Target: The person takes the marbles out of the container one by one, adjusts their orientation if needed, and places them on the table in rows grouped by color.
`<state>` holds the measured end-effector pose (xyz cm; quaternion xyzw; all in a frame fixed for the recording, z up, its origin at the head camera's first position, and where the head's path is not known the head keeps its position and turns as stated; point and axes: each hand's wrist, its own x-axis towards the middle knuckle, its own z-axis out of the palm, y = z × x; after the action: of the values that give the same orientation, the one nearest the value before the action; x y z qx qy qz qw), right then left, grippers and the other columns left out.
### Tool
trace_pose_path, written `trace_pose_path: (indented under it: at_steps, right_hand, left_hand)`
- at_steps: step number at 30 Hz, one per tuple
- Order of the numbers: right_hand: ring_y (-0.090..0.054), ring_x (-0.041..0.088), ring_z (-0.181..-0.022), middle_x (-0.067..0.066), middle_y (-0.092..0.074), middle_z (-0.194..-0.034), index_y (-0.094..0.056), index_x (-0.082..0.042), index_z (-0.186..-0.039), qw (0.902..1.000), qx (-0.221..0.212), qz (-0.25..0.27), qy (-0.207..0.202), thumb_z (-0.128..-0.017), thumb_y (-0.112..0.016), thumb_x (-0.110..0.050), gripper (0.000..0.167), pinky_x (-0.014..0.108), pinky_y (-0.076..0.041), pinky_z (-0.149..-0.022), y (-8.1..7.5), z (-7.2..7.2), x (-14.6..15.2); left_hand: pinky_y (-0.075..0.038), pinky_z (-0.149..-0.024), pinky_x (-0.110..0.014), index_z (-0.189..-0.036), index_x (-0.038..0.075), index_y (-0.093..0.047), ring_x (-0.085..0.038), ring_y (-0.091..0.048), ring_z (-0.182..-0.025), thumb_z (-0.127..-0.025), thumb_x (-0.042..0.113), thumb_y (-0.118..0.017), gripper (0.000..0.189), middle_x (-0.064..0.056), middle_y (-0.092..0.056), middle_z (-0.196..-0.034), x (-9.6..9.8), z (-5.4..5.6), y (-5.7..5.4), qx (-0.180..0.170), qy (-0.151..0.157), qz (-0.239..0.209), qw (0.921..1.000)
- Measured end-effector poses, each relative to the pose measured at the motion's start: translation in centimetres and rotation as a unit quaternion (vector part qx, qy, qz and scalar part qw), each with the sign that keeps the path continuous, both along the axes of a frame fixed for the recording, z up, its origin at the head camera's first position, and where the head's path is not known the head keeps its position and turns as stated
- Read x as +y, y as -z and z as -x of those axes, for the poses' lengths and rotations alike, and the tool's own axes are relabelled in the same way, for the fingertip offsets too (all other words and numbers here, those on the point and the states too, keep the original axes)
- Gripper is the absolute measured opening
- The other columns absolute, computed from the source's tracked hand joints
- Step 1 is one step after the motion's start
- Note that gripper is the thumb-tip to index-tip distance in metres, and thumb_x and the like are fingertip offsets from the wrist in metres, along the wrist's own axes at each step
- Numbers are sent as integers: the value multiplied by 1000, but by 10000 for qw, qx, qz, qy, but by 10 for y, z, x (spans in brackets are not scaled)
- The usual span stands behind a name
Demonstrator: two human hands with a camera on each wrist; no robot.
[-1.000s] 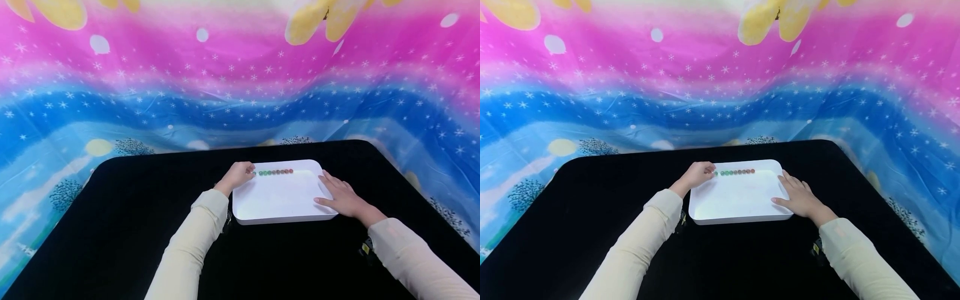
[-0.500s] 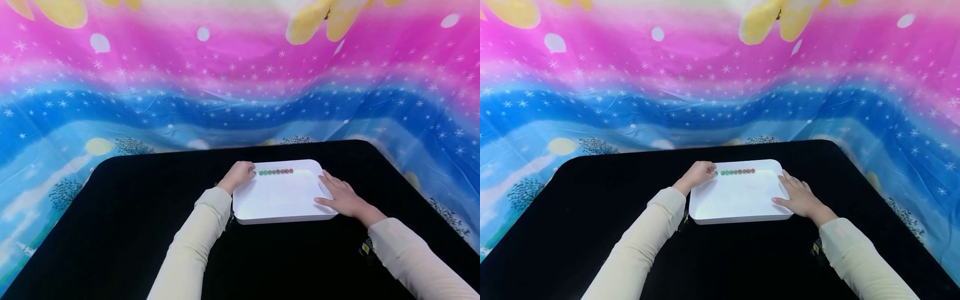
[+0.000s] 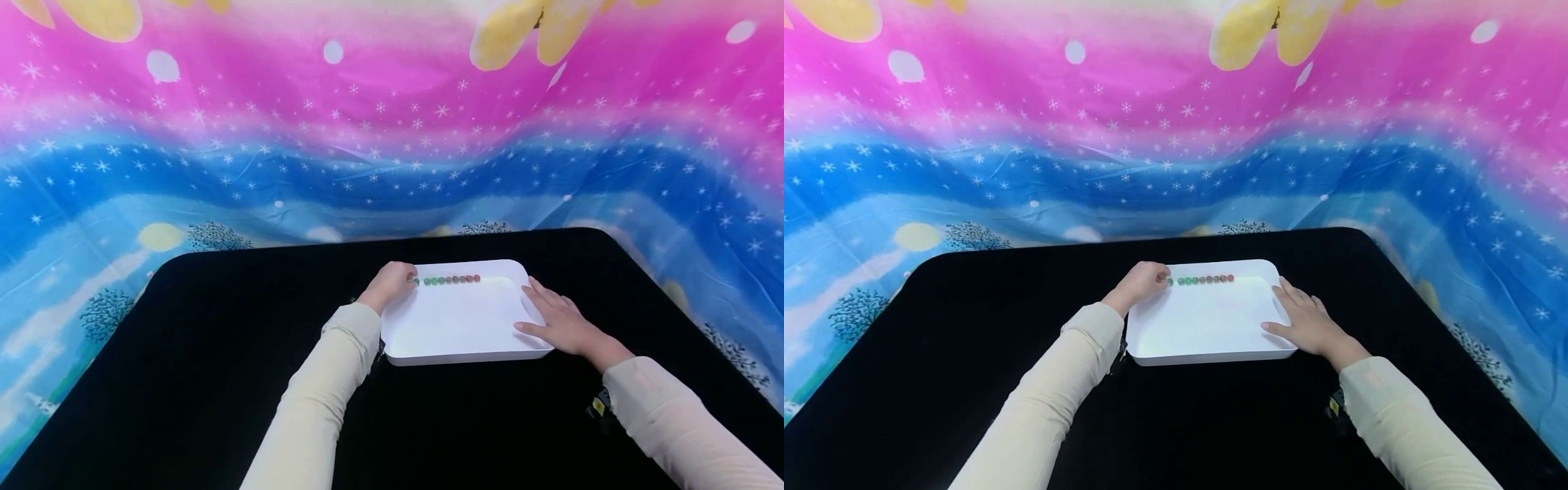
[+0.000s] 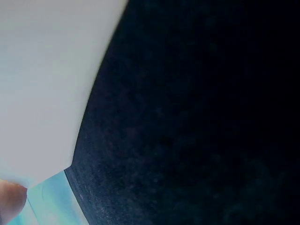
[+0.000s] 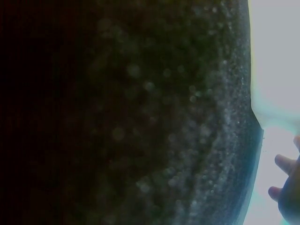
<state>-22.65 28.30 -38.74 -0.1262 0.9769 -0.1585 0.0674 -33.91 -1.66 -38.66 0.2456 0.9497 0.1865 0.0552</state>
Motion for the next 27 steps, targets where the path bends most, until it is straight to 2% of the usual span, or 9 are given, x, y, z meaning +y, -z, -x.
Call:
trace_pose_path:
  at_steps: [9, 19, 27]
  right_hand:
    - [-6, 43, -124, 19, 0, -141, -14, 0, -137, 9999, 80, -26, -54, -81, -45, -56, 85, 61, -4, -92, 3, 2, 3]
    - [-6, 44, -123, 19, 2, -141, -12, 0, -137, 10000, 25, 7, -60, -81, -44, -56, 85, 61, -3, -91, 2, 1, 2]
    - [-6, 44, -123, 19, 3, -141, -12, 1, -137, 10000, -39, 11, -14, -81, -45, -55, 85, 61, -3, -91, 0, 1, 0]
  left_hand:
    - [-41, -82, -26, -113, 9, -58, -15, -53, -97, -86, 13, -53, 27, -4, -59, -105, 2, -3, -1, 251, 83, 305, 9992]
    - [-41, -84, -26, -114, 17, -58, -14, -50, -101, -87, 15, -51, 28, 0, -58, -108, 4, -1, 3, 82, -178, 474, 9987]
    - [-40, -86, -27, -115, 18, -57, -14, -49, -104, -87, 15, -51, 29, 1, -57, -111, 4, -2, 3, 179, -152, 604, 9979]
